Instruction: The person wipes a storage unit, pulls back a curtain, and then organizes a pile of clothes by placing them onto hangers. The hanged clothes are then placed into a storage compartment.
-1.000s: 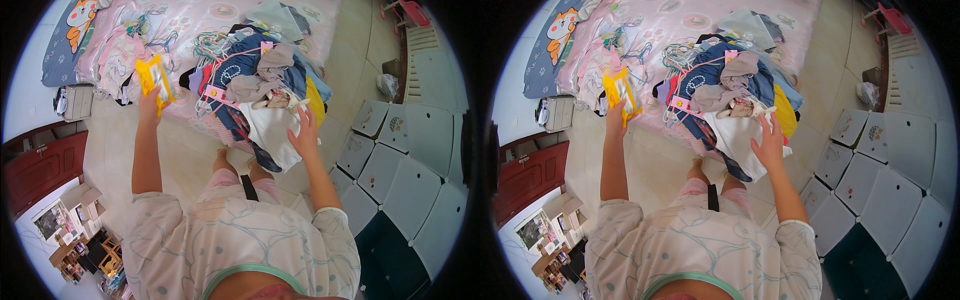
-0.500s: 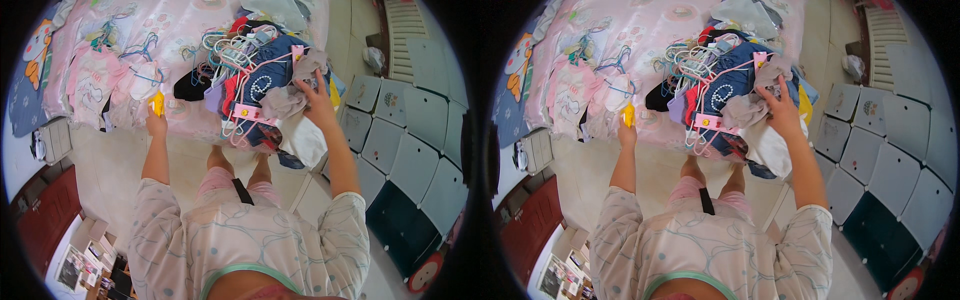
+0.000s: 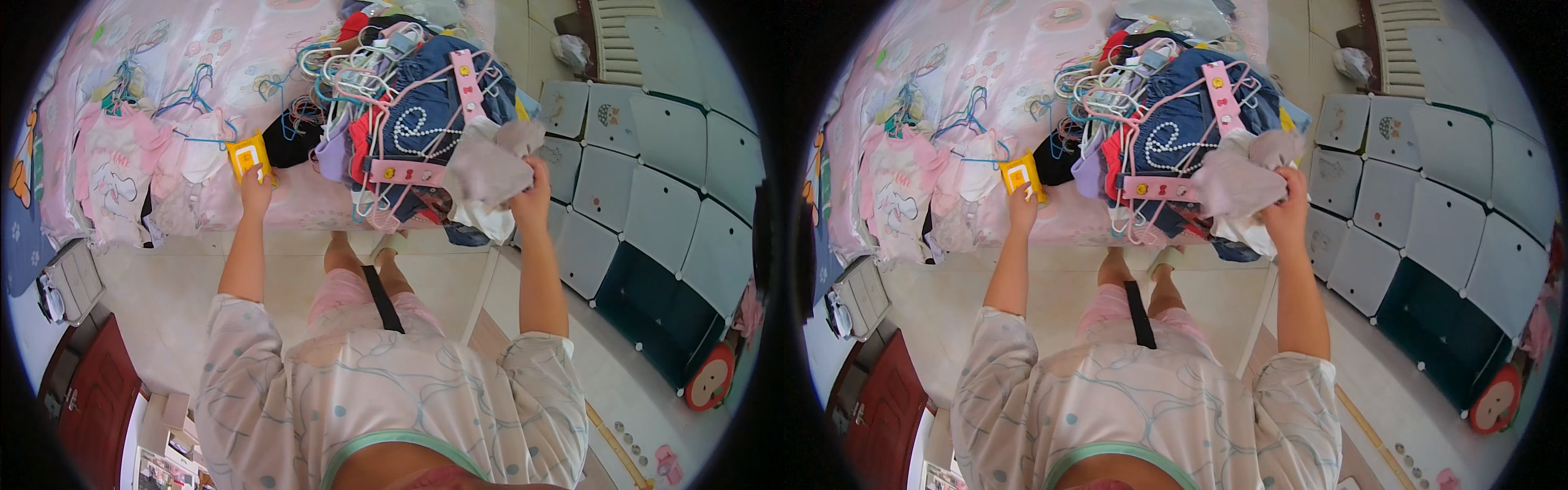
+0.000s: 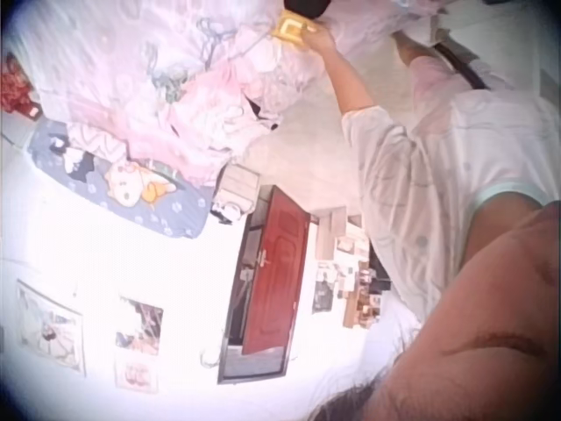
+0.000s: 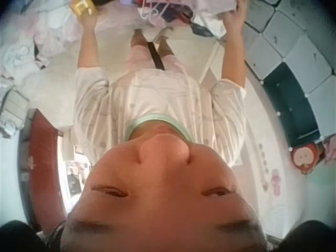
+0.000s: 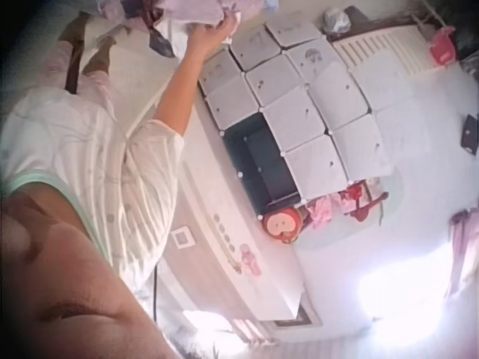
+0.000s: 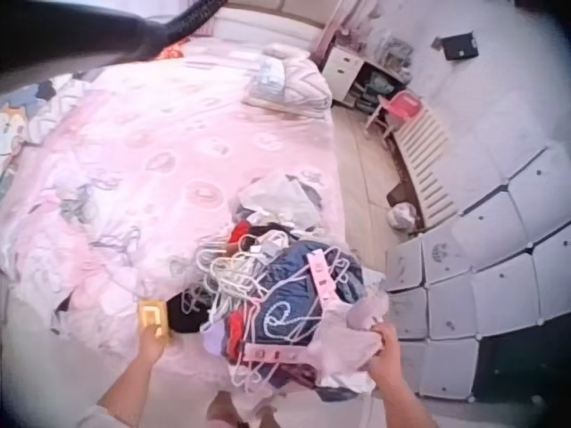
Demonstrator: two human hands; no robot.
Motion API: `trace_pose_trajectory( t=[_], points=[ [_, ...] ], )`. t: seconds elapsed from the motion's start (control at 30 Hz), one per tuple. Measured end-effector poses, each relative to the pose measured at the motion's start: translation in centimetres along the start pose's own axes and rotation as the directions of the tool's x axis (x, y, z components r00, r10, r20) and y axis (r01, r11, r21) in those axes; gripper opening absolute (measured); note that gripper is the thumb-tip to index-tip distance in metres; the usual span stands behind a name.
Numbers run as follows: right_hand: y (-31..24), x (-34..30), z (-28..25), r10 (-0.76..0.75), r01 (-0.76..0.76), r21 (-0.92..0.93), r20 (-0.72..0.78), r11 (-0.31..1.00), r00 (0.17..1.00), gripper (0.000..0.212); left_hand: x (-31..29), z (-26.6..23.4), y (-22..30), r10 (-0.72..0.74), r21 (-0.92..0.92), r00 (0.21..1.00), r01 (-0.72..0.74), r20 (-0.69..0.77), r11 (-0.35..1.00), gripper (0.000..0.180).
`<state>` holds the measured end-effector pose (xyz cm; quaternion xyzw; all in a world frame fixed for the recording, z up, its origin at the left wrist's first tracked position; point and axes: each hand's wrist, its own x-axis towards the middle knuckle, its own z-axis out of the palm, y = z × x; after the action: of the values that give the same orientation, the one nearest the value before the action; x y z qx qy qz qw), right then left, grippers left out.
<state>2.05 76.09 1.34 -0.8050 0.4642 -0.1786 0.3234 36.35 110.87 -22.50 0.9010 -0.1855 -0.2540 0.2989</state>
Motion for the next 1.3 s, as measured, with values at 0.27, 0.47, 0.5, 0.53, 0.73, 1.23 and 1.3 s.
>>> trace_pose_trajectory(
  t=[0.27,0.47,0.5,0.53,0.73,1.23,1.3],
  points=[
    [1.3,-11.9,-1.3,0.183,-0.711,0.650,0.759,-0.267,0.625,0.055,-14.7,0.0,11.2,-0.045,-0.664,0.834,0.470,0.550,0.582,0.026],
    [3.5,-14.9,1.3,-0.017,-0.856,0.336,0.928,-0.394,0.372,0.057,-23.6,3.3,18.0,0.328,-0.676,0.602,0.711,0.728,0.196,0.064],
    [3.2,-15.0,1.5,-0.012,-0.834,0.400,0.899,-0.380,0.437,0.057,-24.4,4.2,18.7,0.349,-0.668,0.598,0.734,0.722,0.125,0.069],
    [2.9,-15.1,1.9,-0.012,-0.808,0.461,0.866,-0.368,0.500,0.058,-25.3,4.8,19.3,0.258,-0.654,0.607,0.737,0.751,0.170,0.070],
    [3.6,-16.8,-0.4,-0.135,-0.872,0.412,0.879,-0.266,0.457,0.059,-30.8,7.2,22.9,0.102,-0.369,0.375,0.926,0.921,-0.081,0.068],
    [-5.0,-19.6,7.5,0.139,-0.350,-0.051,0.963,0.936,0.232,0.037,-33.6,1.9,16.0,0.128,-0.956,0.947,0.290,0.294,0.051,0.079],
    [-5.2,-21.5,10.6,-0.036,-0.023,0.046,0.953,0.999,0.301,0.035,-33.0,1.6,15.5,0.070,-0.932,0.971,0.199,0.231,0.304,0.083]
  ],
)
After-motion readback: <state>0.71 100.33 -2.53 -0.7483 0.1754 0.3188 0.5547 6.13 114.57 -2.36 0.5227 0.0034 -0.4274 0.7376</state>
